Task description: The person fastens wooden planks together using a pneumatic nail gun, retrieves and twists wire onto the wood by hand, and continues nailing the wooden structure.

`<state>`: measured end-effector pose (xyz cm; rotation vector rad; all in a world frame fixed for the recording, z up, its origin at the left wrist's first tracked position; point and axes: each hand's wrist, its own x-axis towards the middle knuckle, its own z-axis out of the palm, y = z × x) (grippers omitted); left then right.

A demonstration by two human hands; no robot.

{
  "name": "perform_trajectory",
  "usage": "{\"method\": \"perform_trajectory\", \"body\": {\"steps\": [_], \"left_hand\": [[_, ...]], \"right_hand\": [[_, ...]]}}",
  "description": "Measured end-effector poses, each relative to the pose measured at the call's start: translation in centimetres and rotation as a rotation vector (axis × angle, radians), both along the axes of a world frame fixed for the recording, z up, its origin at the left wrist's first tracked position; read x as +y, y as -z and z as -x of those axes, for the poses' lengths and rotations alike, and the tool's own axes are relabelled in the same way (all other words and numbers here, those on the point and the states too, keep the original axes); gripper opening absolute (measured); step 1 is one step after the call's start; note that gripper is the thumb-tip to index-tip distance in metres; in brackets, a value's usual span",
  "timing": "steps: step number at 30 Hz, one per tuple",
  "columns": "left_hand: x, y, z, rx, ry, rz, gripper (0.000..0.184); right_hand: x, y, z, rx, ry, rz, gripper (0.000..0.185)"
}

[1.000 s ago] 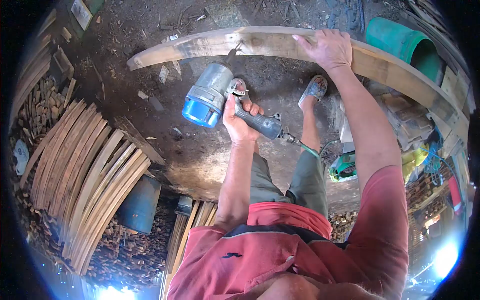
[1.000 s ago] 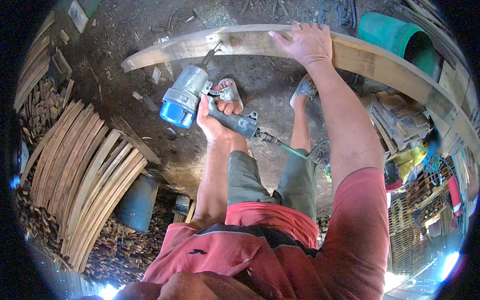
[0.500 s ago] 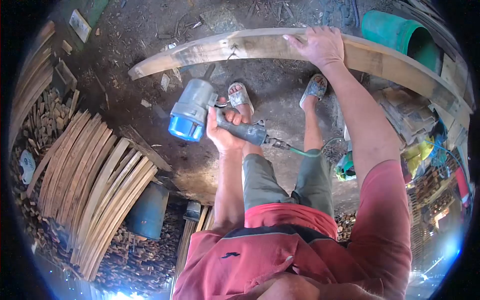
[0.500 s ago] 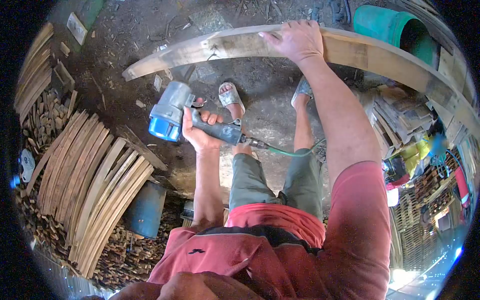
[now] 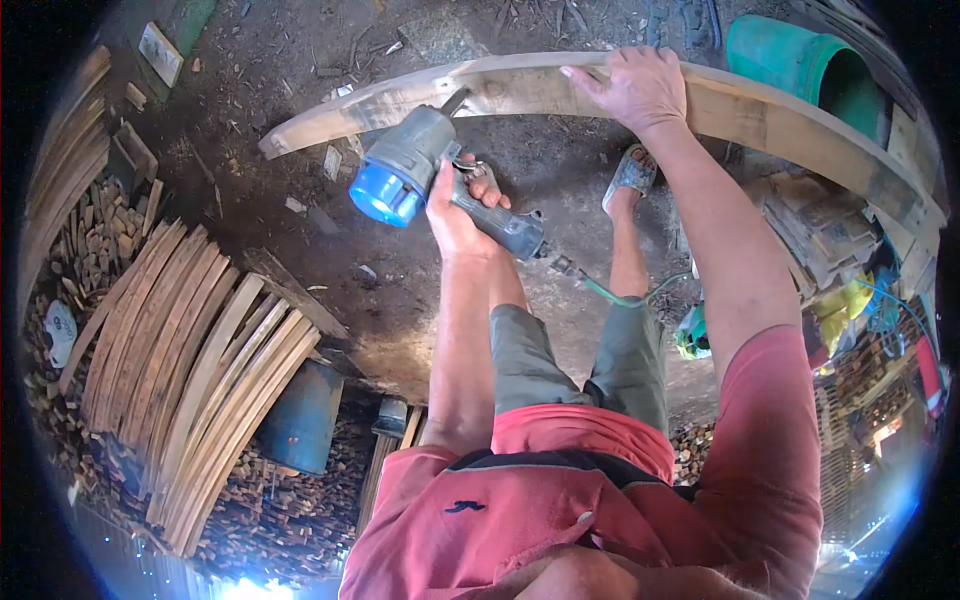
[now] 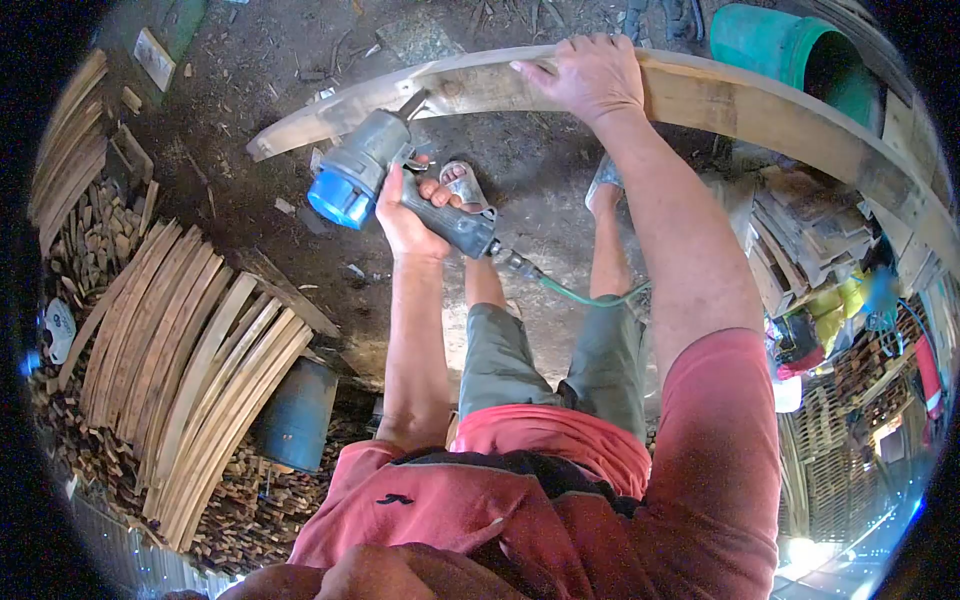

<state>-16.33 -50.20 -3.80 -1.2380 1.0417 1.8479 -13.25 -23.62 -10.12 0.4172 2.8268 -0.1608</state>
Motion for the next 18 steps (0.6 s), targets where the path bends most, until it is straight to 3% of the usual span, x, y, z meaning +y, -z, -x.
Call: {"method": "perform_trajectory", "body": {"steps": [3,5,8,18], "left_hand": [[-1.5,0.4,1.5,-0.128,0.081,0.066,0.032],[-2.6,-2.7,1.8,-0.027,0.088,-0.104,0.031],[-0.3,-5.2,0.4,0.029,0.093,0.015,0.038],[-2.9,-3.7,-2.4,0.032,-0.011,0.110,0.041]], "right_hand": [[0.1,0.4,-0.1,-0.020,0.001,0.001,0.072],[-0.1,-0.1,0.1,-0.056,0.019,0.033,0.072],[0.1,-0.5,0.3,-0.081,0.027,0.035,0.073],[0.0,0.0,0.1,-0.015,-0.001,0.003,0.070]]}}
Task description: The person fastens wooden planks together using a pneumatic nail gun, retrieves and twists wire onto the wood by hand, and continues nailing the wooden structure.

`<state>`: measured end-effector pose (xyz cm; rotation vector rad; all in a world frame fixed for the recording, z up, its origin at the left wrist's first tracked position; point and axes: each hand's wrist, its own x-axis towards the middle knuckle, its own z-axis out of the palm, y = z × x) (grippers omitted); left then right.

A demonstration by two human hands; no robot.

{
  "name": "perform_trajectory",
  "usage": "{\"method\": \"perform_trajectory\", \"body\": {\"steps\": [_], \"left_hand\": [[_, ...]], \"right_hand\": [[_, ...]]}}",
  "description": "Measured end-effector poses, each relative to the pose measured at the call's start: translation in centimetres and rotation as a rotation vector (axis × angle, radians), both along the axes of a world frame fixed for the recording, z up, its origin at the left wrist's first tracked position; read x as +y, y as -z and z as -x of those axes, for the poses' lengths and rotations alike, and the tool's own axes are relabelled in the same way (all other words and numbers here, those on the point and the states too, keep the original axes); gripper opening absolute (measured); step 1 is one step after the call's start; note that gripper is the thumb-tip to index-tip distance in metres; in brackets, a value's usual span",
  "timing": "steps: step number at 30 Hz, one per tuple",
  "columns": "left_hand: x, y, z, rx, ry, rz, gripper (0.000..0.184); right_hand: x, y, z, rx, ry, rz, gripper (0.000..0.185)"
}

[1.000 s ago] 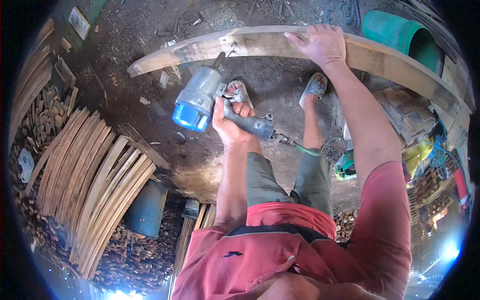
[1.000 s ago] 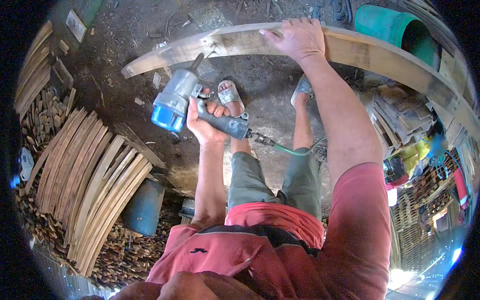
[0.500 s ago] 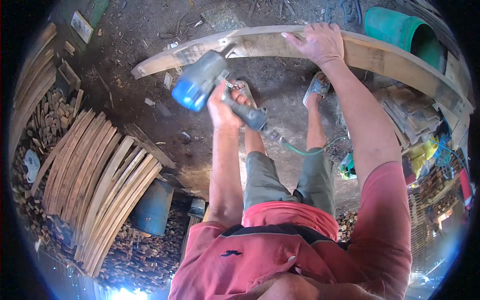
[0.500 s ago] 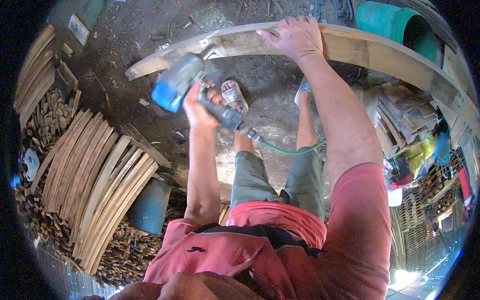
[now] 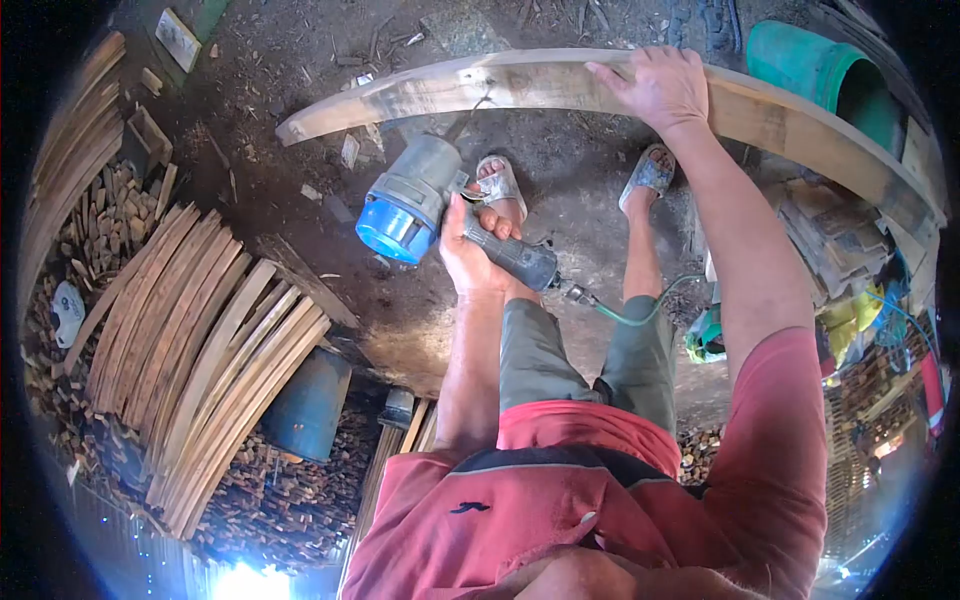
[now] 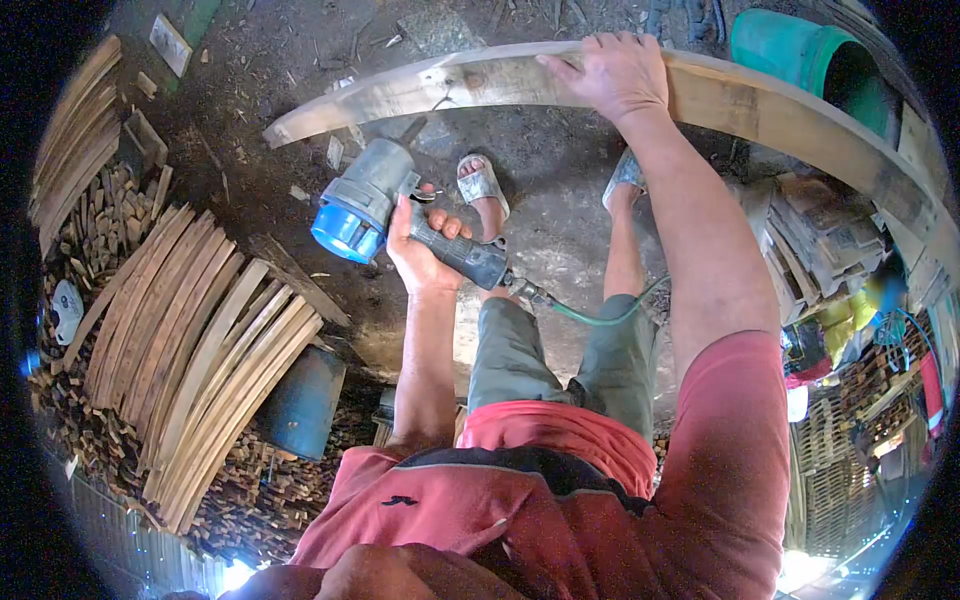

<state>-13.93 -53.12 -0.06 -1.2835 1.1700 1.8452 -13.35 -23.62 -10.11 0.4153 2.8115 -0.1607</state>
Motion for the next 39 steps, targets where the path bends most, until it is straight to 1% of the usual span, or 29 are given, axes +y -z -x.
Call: {"method": "perform_trajectory", "body": {"steps": [3,6,9,13,14,17,18,19,20,22,25,26,28,29,30,31,33,35,36,39], "left_hand": [[0.1,0.3,-0.9,0.020,-0.012,0.008,0.041],[0.3,0.7,-1.7,0.015,-0.057,-0.020,0.037],[0.4,1.3,-1.9,0.080,-0.025,-0.082,0.037],[0.6,2.5,-1.1,0.049,-0.022,-0.069,0.036],[0.9,3.0,-0.6,-0.006,-0.055,-0.064,0.035],[1.4,3.9,-0.3,-0.012,0.054,-0.015,0.035],[1.2,4.3,-0.3,0.025,0.105,-0.043,0.035],[1.0,4.4,-0.3,0.021,0.106,-0.054,0.033],[1.0,4.6,-0.3,0.020,0.105,-0.070,0.031],[1.1,4.2,-0.3,0.030,0.096,-0.117,0.032],[2.3,1.7,-0.3,0.042,-0.019,-0.098,0.035],[2.0,2.0,-0.2,0.038,-0.034,-0.102,0.036],[1.6,2.6,1.4,-0.087,0.075,0.045,0.035],[1.5,2.8,2.5,-0.145,0.125,0.117,0.035],[3.0,0.8,4.9,-0.213,0.200,0.174,0.032],[2.9,0.4,7.0,-0.266,0.249,0.183,0.026],[3.1,0.0,11.1,-0.296,0.457,0.263,0.023],[2.7,0.7,13.9,-0.379,0.538,0.210,0.021],[2.8,0.8,14.7,-0.399,0.563,0.208,0.021],[1.8,0.7,14.4,-0.432,0.506,0.159,0.023]], "right_hand": [[-0.1,0.1,0.1,0.010,-0.003,-0.003,0.068],[0.0,0.4,-0.1,0.021,-0.007,-0.024,0.068],[-0.2,0.4,-0.2,0.028,-0.016,-0.038,0.068],[-0.2,0.5,-0.2,0.051,-0.024,-0.058,0.068],[-0.2,0.5,-0.2,0.063,-0.030,-0.057,0.068],[-0.1,0.5,-0.2,0.082,-0.033,-0.057,0.067],[-0.2,0.4,-0.3,0.074,-0.027,-0.056,0.067],[-0.2,0.4,-0.2,0.070,-0.022,-0.057,0.067],[0.0,0.6,-0.2,0.133,-0.028,-0.054,0.066],[0.0,1.1,-0.5,0.251,-0.039,-0.042,0.065],[0.0,0.8,-0.4,0.183,-0.004,-0.013,0.065],[-0.1,0.6,-0.5,0.175,0.004,-0.005,0.065],[0.1,0.3,-0.3,0.162,0.008,0.007,0.065],[0.3,0.2,-0.1,0.104,0.016,0.028,0.065],[0.2,0.0,0.0,0.044,0.027,0.051,0.065],[0.2,-0.2,-0.2,-0.021,0.041,0.078,0.065],[0.3,-0.3,0.3,-0.075,0.051,0.100,0.065],[0.5,-0.6,0.4,-0.110,0.035,0.105,0.066],[0.6,-0.4,0.2,-0.087,0.030,0.111,0.066],[0.4,0.0,0.0,-0.084,0.035,0.103,0.066]]}}
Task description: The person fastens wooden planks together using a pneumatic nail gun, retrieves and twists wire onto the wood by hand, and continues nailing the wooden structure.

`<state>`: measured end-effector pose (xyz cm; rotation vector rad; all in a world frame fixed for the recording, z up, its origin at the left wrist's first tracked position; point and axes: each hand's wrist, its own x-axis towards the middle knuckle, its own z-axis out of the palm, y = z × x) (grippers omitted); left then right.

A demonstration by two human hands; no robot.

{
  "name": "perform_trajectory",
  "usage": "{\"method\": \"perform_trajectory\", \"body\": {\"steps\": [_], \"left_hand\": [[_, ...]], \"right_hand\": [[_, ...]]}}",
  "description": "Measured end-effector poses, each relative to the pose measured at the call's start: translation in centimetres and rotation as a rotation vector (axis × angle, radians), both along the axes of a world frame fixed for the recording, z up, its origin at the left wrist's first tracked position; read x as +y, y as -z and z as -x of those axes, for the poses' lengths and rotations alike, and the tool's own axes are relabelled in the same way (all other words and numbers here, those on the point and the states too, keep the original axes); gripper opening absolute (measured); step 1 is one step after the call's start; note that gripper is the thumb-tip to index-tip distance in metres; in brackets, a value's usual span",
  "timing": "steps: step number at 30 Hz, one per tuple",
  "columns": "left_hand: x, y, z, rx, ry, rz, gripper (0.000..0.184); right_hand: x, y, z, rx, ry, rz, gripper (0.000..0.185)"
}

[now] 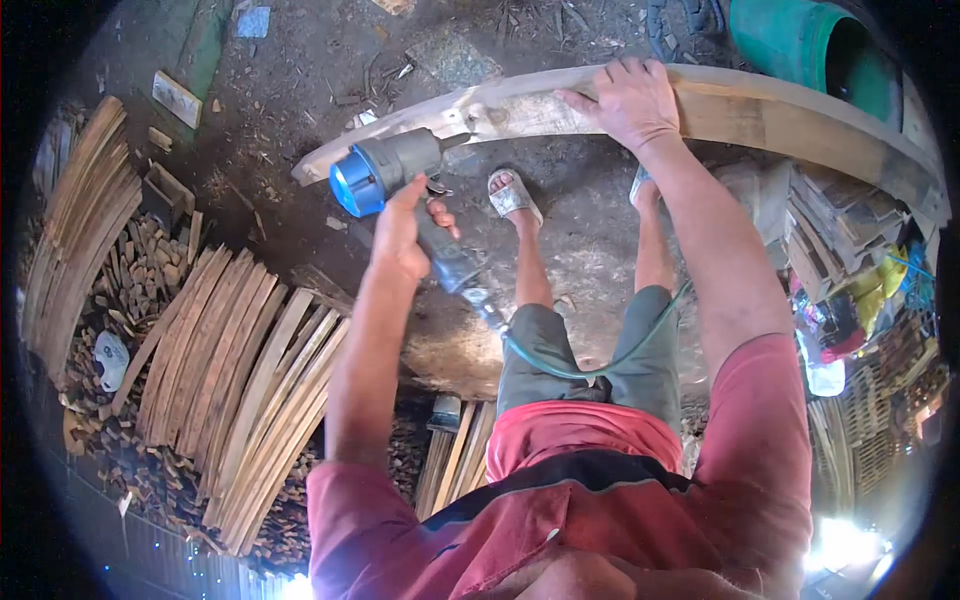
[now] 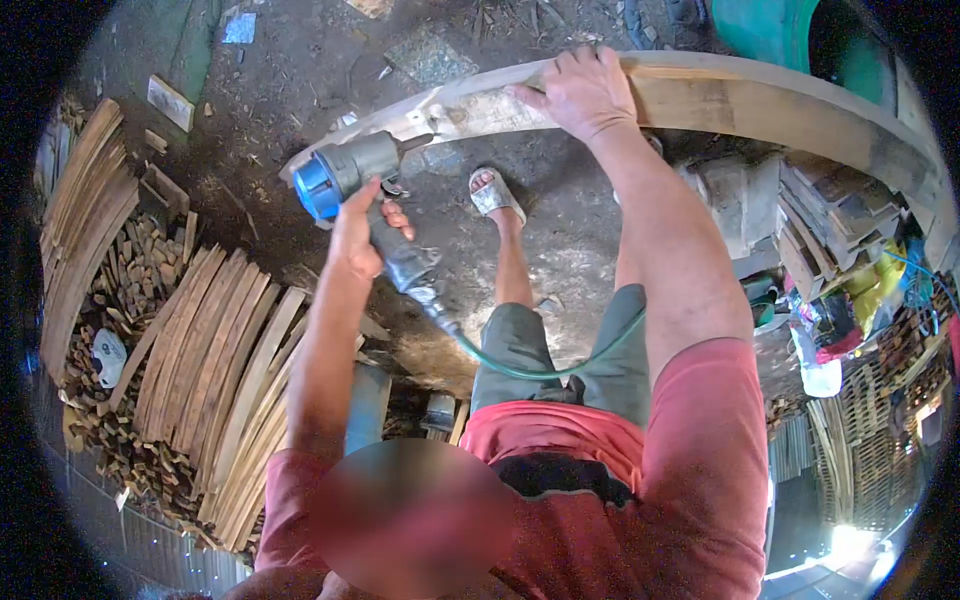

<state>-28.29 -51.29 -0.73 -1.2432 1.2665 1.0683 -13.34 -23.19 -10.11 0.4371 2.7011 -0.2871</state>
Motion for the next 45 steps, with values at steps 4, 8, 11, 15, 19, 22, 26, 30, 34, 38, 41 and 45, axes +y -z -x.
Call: {"method": "perform_trajectory", "body": {"steps": [4,8,11,15,19,22,26,30,34,38,41,45], "left_hand": [[-0.1,0.9,-4.5,0.127,-0.008,0.014,0.028],[-0.9,1.4,-6.8,0.235,0.001,-0.009,0.027],[-1.1,2.4,-9.9,0.331,-0.063,0.019,0.028],[0.5,5.1,-16.7,0.636,-0.231,-0.022,0.026],[-1.8,2.8,-12.3,0.257,-0.386,-0.225,0.026],[-3.3,-1.0,-10.1,0.271,-0.157,0.116,0.029],[-13.0,-13.0,-14.4,0.493,-0.205,-0.019,0.032],[-10.7,-12.7,-14.2,0.553,-0.268,-0.083,0.048],[-6.7,-7.4,-13.8,0.433,-0.375,-0.167,0.047],[-3.6,-3.8,-13.0,0.428,-0.378,-0.222,0.039],[-3.1,-2.2,-12.7,0.450,-0.343,-0.202,0.038],[-3.4,-0.7,-12.7,0.414,-0.345,-0.183,0.039]], "right_hand": [[-0.4,0.6,-0.1,0.105,0.010,-0.070,0.063],[-0.5,0.9,-0.3,0.128,-0.003,-0.080,0.062],[-0.2,-0.3,0.4,0.008,0.001,-0.043,0.068],[-0.7,0.1,0.3,-0.015,-0.014,-0.076,0.071],[-0.5,0.7,-0.2,0.021,-0.032,-0.108,0.070],[-0.6,-0.5,0.1,0.003,-0.031,-0.071,0.070],[-1.2,0.2,-0.4,0.032,-0.055,-0.109,0.073],[-0.8,-0.6,0.4,-0.041,-0.039,-0.066,0.078],[-1.0,-0.2,-0.5,0.017,-0.034,-0.070,0.078],[-0.5,0.5,-0.2,0.086,-0.049,-0.104,0.075],[-0.4,0.9,-0.3,0.168,-0.067,-0.117,0.074],[-0.4,0.6,-0.5,0.166,-0.059,-0.114,0.071]]}}
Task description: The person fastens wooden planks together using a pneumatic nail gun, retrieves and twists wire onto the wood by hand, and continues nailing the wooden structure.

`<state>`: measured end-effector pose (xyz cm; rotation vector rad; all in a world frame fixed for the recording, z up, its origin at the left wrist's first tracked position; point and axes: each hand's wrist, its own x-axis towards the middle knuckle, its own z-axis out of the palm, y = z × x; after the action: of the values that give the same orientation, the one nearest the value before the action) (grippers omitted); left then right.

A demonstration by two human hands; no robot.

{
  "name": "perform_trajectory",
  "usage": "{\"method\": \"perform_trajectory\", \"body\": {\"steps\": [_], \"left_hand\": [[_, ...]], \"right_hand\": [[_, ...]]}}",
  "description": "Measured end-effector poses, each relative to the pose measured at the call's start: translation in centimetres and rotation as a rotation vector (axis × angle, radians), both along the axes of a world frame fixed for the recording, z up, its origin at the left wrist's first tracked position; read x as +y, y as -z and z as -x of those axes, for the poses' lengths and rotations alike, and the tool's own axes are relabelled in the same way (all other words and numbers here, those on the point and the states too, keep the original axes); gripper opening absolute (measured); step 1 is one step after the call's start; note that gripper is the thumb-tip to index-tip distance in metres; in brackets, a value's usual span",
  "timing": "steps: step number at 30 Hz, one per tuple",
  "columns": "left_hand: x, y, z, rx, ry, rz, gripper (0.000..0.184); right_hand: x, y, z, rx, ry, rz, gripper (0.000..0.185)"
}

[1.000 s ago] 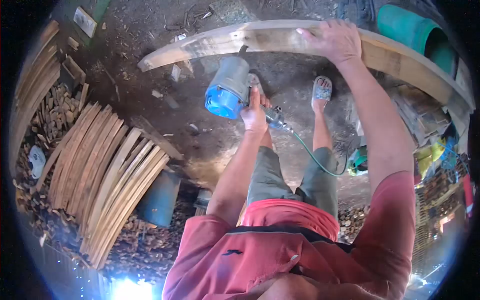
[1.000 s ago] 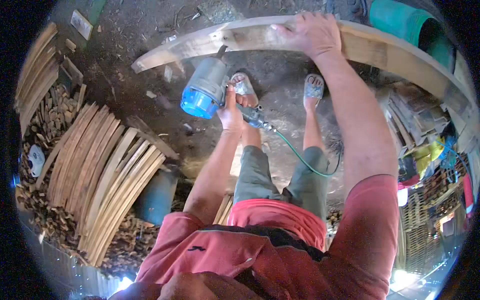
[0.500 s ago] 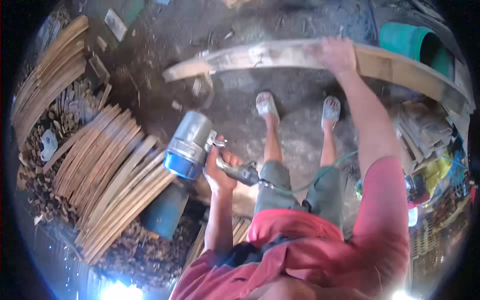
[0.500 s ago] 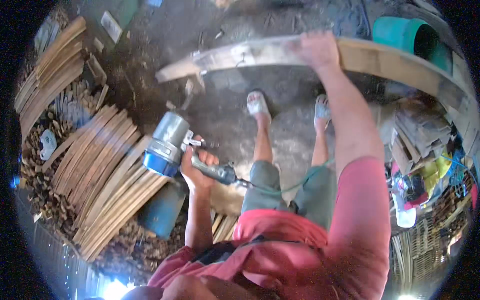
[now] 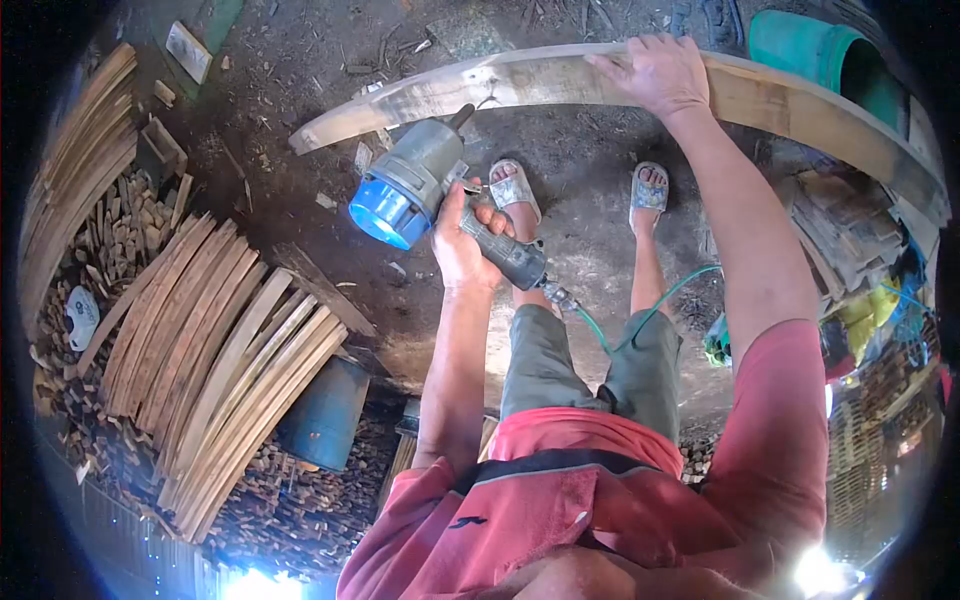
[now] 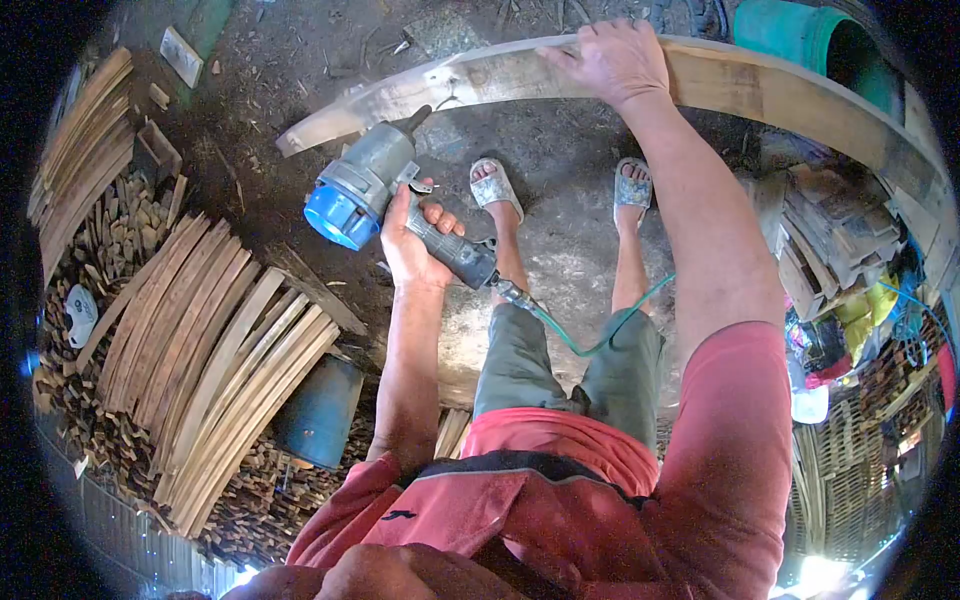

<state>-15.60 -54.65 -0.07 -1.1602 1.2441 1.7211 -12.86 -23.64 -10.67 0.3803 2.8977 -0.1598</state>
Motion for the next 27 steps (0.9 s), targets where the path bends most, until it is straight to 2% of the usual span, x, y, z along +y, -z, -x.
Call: {"method": "perform_trajectory", "body": {"steps": [13,16,19,20,23,26,27], "left_hand": [[1.5,1.5,-0.8,-0.056,-0.035,0.064,0.037],[1.1,1.5,-1.5,-0.008,-0.072,-0.004,0.038],[0.8,0.7,-1.8,-0.017,-0.103,0.021,0.038],[1.2,0.7,-1.4,-0.011,-0.099,0.024,0.038],[1.0,1.7,-0.7,-0.035,-0.064,-0.005,0.039],[1.2,1.9,1.2,-0.133,-0.027,0.030,0.029],[0.5,1.7,1.5,-0.130,-0.004,0.125,0.028]], "right_hand": [[-0.2,-0.8,0.4,-0.075,0.038,0.028,0.070],[-0.2,-0.5,0.3,-0.090,0.045,0.026,0.069],[-0.2,-0.3,0.2,0.163,0.021,0.018,0.064],[-0.2,-0.8,0.2,0.088,0.009,0.019,0.063],[-0.2,-0.9,0.3,0.095,0.010,0.000,0.062],[-0.2,-0.9,0.0,0.102,-0.001,0.025,0.063],[-0.4,-0.9,-0.2,0.084,0.009,0.041,0.064]]}}
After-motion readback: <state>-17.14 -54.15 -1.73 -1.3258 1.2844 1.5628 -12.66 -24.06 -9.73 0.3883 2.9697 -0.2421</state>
